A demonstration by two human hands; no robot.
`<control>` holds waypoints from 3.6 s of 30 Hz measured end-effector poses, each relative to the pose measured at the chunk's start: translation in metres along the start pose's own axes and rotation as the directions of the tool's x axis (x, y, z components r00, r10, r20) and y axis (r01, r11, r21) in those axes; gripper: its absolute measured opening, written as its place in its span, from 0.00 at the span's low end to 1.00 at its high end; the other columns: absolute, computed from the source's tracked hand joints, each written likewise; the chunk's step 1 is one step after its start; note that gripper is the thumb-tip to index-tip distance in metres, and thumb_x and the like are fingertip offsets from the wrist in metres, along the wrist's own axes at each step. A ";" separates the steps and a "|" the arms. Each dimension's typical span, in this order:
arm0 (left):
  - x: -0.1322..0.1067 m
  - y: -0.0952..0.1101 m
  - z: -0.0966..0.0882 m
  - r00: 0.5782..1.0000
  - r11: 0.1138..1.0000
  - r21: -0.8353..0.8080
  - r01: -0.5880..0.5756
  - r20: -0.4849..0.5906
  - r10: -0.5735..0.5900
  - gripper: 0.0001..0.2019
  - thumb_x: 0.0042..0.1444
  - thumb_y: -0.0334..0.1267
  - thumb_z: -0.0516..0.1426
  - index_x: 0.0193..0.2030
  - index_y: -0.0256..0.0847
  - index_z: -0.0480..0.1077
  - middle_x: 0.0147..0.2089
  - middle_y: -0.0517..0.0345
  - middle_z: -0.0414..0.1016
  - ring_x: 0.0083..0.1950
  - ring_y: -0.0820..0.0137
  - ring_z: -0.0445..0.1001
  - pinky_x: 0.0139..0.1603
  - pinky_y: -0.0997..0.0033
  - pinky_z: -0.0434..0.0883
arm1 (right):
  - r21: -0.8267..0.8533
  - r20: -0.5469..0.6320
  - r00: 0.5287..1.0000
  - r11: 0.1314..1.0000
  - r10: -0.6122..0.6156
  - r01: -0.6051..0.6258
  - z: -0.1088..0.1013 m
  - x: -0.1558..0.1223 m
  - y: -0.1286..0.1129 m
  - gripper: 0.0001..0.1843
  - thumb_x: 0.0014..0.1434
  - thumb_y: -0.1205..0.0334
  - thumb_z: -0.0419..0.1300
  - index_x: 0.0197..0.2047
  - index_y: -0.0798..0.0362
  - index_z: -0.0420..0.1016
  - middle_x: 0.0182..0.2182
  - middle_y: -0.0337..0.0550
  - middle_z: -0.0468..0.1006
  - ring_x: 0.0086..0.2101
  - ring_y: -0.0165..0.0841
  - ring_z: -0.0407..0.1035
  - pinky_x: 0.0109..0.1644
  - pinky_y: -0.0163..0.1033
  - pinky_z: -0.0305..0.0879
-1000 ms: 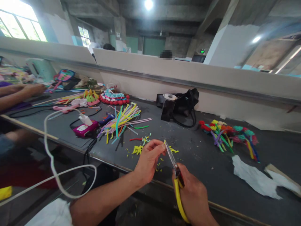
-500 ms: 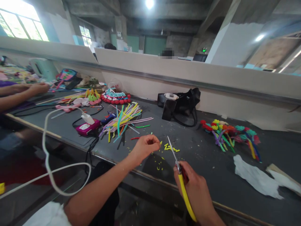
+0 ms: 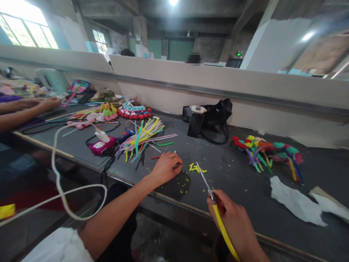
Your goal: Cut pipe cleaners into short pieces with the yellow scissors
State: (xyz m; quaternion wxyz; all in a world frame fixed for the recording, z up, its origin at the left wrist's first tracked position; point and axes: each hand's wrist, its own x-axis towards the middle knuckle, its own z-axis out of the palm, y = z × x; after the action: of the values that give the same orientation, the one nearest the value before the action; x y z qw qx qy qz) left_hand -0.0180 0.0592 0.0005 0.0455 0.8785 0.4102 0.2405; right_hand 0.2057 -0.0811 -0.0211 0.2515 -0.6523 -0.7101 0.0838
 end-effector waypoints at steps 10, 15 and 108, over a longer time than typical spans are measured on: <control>0.047 0.020 0.045 0.988 0.993 0.119 -0.011 0.152 -0.008 0.10 0.56 0.35 0.53 0.29 0.37 0.74 0.35 0.45 0.76 0.43 0.59 0.70 0.48 0.56 0.61 | 0.053 -0.070 0.997 0.999 0.014 -0.010 -0.004 0.010 0.001 0.11 0.63 0.55 0.51 0.42 0.48 0.72 0.27 0.39 0.80 0.24 0.33 0.74 0.32 0.33 0.64; 0.047 0.022 0.044 0.993 0.998 0.003 0.070 0.093 -0.070 0.06 0.49 0.31 0.55 0.26 0.35 0.73 0.33 0.44 0.76 0.41 0.58 0.71 0.49 0.55 0.61 | 0.117 -0.088 0.996 0.993 0.031 -0.021 -0.003 0.015 -0.007 0.10 0.63 0.55 0.52 0.41 0.48 0.72 0.25 0.37 0.79 0.23 0.32 0.73 0.31 0.33 0.63; -0.013 0.065 0.004 0.962 0.519 -0.823 0.230 0.113 -0.247 0.02 0.44 0.33 0.59 0.24 0.39 0.69 0.26 0.61 0.70 0.30 0.73 0.66 0.34 0.73 0.61 | 0.321 -0.252 0.964 0.947 0.089 -0.003 0.007 0.028 -0.034 0.16 0.61 0.49 0.56 0.45 0.51 0.71 0.26 0.36 0.76 0.24 0.30 0.71 0.30 0.33 0.67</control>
State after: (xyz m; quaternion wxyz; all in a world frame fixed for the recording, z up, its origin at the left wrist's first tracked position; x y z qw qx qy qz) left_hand 0.0218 0.0073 0.0099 0.4827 0.6857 0.3649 0.4046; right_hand 0.1714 -0.0569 -0.0053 0.4433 -0.6250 -0.6320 0.1156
